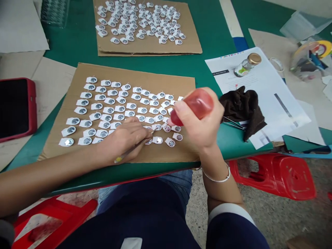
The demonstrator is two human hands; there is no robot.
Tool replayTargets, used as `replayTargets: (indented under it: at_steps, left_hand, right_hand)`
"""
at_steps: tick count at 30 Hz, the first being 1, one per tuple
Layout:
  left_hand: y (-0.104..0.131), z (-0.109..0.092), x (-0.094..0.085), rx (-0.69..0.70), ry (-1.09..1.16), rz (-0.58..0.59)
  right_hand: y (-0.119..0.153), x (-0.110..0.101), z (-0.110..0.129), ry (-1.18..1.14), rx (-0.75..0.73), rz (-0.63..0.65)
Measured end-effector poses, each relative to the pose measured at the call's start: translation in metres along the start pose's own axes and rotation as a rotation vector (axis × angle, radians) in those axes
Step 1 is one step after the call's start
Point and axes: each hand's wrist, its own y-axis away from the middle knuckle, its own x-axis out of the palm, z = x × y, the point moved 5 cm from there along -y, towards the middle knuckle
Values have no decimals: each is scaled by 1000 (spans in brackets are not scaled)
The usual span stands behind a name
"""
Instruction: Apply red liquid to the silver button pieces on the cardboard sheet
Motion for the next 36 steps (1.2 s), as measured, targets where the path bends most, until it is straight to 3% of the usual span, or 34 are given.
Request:
replayTargets:
  at_steps: [4, 8, 14, 36]
  left_hand:
    - [1, 11, -3, -111, 155, 39]
    - [3, 13, -3, -128, 196, 38]
    - [5, 13, -2, -115, 194, 18]
    - [7, 16, 1, -109, 193, -10]
  right_hand:
    - [26, -14, -1, -57, 41, -281]
    - [49, -6, -12, 79, 17, -381]
    - [51, 4, -14, 120, -20, -335]
    - [48, 9, -8, 206, -38, -258]
